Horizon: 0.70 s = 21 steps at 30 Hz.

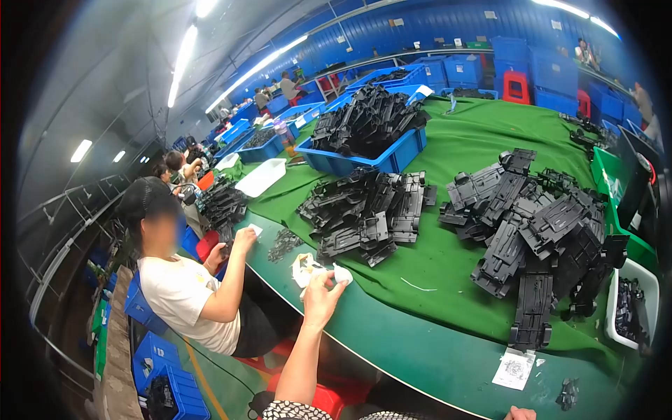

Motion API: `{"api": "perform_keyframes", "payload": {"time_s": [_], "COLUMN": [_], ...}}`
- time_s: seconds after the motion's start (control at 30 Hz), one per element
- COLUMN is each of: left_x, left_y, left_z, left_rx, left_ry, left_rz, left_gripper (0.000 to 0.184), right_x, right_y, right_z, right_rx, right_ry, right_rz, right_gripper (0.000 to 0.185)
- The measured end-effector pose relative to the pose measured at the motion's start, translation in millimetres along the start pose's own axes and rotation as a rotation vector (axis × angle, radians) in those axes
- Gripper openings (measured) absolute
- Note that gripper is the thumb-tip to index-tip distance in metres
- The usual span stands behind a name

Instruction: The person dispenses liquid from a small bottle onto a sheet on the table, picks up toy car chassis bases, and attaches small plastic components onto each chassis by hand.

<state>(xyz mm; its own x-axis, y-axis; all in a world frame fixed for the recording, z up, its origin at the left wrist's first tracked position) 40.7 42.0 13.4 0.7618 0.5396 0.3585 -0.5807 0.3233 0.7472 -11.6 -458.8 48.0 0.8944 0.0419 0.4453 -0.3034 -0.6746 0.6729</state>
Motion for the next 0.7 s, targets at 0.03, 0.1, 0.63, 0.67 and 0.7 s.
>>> {"api": "perform_keyframes", "payload": {"time_s": [0.03,0.1,0.63,0.67,0.7], "left_x": [0,1,-69,-75,-81], "left_y": [0,0,-32,-35,-36], "left_z": [1,7,213,227,240], "left_rx": [-0.008,-0.014,-0.206,-0.206,-0.203], "left_ry": [-0.006,-0.026,-0.795,-0.878,-0.96], "left_rz": [0.005,0.025,-0.443,-0.478,-0.502], "left_gripper": [0.043,0.04,0.028,0.029,0.03], "right_x": [1,3,-4,-6,-7], "right_y": [1,1,-6,-6,-5], "right_z": [-3,-1,29,30,31], "right_rx": [-0.004,0.003,0.146,0.149,0.156], "right_ry": [0.002,0.012,0.129,0.12,0.121], "right_rz": [-0.002,0.006,0.123,0.132,0.142], "right_gripper": [0.016,0.017,0.03,0.029,0.029]}}
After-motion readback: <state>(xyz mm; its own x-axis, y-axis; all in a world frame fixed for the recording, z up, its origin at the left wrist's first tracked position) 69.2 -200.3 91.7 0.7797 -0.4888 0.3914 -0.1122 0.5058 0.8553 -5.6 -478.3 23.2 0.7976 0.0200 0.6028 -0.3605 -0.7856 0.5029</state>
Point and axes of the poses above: each hand's wrist, its own x-axis towards the middle knuckle, its own y-axis out of the back of the hand, z = x × y, the point moved 6 cm from there along x, towards the middle knuckle, and after that the axes turned 13 degrees about -y, right-handed, at the moved point
